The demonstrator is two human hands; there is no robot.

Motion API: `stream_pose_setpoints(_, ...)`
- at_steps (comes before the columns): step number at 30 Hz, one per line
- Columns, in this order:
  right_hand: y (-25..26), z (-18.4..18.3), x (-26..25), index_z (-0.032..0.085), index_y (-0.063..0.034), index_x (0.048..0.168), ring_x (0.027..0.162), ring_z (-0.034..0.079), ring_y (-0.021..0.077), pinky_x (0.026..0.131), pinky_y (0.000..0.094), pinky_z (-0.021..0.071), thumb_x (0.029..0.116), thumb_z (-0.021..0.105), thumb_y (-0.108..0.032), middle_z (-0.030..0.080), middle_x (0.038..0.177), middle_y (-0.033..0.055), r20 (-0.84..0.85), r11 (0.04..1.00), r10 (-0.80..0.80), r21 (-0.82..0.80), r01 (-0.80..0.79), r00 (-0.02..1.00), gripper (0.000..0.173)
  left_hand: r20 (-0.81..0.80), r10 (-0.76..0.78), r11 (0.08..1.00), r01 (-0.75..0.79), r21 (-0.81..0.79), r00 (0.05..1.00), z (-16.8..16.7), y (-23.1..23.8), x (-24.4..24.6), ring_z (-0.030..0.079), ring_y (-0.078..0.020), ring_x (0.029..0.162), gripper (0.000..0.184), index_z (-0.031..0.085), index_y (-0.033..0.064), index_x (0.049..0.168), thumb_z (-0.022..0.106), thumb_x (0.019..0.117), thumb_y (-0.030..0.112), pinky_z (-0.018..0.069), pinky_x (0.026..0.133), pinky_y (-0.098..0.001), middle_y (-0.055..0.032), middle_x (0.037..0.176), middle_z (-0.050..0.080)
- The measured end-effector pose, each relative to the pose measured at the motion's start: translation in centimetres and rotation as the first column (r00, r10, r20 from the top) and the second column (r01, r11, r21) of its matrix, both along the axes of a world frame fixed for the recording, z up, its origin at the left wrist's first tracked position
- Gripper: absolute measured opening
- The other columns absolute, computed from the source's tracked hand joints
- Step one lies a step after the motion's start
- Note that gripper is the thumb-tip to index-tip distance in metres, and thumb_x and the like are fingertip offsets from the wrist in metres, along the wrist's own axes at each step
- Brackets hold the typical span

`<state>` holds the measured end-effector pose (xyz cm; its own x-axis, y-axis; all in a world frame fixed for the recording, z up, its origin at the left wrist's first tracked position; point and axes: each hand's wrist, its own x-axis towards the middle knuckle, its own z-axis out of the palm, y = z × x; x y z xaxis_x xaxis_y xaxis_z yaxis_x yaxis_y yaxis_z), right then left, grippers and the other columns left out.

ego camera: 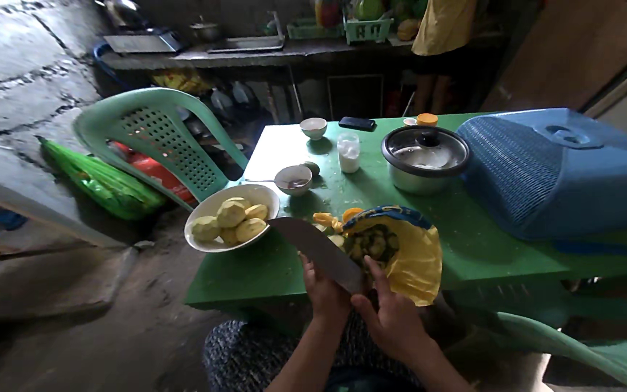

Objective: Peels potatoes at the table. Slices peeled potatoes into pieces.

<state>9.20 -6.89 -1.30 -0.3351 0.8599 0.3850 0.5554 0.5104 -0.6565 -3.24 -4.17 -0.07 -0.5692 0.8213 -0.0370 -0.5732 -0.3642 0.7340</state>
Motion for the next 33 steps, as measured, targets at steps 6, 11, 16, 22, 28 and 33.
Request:
stream_pose_setpoints(6,0.0,-0.1,-0.3,0.045,0.0009,0.150,0.046,0.058,0.0187,0.042,0.0419,0.0509,0.1025,0.031,-0.067,0.059,0.057,0.0025,0.016,0.999,-0.008,0.033,0.007,1.000,0.084,-0.010,0.037,0.999,-0.037,-0.004,0.999,0.7,-0.2,0.2,0.068,-0.0084,0.080,0.030,0.031,0.0080,0.138,0.031,0.1084,0.008,0.0610,0.070,-0.0285,-0.0023,0.096,0.064)
stream_pose_setpoints(11,0.5,0.4,-0.8,0.042,0.0001,0.152,0.051,0.061,0.0206,0.048,0.0452,0.0538,0.1050,0.034,-0.061,0.064,0.065,0.0049,-0.055,0.995,0.034,-0.089,-0.039,0.998,0.078,-0.120,0.056,0.998,-0.051,0.047,0.991,0.2,0.2,0.3,0.068,-0.0072,0.082,0.028,0.035,0.0055,0.133,0.037,0.1080,0.017,0.0610,0.074,-0.0282,-0.0008,0.093,0.064)
stream_pose_setpoints(16,1.9,1.5,-1.5,0.039,-0.0018,0.154,0.064,0.066,0.0237,0.060,0.0493,0.0569,0.1074,0.036,-0.053,0.070,0.080,0.0101,-0.152,0.961,0.034,-0.265,-0.074,0.988,0.070,-0.164,0.028,0.996,-0.014,0.083,0.986,-0.5,0.4,0.1,0.068,-0.0114,0.085,0.033,0.041,0.0041,0.128,0.050,0.1020,0.021,0.0614,0.076,-0.0330,-0.0035,0.096,0.065)
stream_pose_setpoints(22,5.8,2.1,-0.3,0.037,-0.0047,0.155,0.075,0.063,0.0198,0.073,0.0415,0.0555,0.1101,0.035,-0.045,0.067,0.094,0.0138,-0.203,0.876,-0.054,-0.480,-0.051,0.978,0.060,-0.117,-0.115,0.962,0.140,0.236,0.987,-0.6,-0.3,0.3,0.068,-0.0147,0.092,0.047,0.040,0.0084,0.122,0.070,0.0900,0.024,0.0603,0.078,-0.0339,-0.0049,0.106,0.065)
stream_pose_setpoints(28,3.3,1.4,1.0,0.038,-0.0049,0.155,0.068,0.062,0.0172,0.065,0.0411,0.0559,0.1085,0.038,-0.047,0.068,0.092,0.0104,-0.229,0.937,0.003,-0.338,-0.083,0.973,0.063,0.006,-0.217,0.973,0.215,0.084,0.976,0.7,1.4,-0.8,0.067,-0.0171,0.096,0.033,0.046,0.0071,0.135,0.037,0.1097,0.026,0.0586,0.086,-0.0372,-0.0083,0.109,0.064)
stream_pose_setpoints(33,0.8,0.3,1.7,0.044,-0.0043,0.152,0.047,0.055,0.0155,0.044,0.0402,0.0510,0.1038,0.038,-0.062,0.062,0.064,0.0029,-0.087,0.997,0.063,-0.045,-0.067,0.994,0.075,0.107,-0.224,0.972,0.214,0.101,0.969,0.4,2.2,-1.5,0.070,-0.0201,0.089,0.031,0.045,0.0050,0.125,0.024,0.1109,0.022,0.0615,0.078,-0.0366,-0.0109,0.103,0.067)
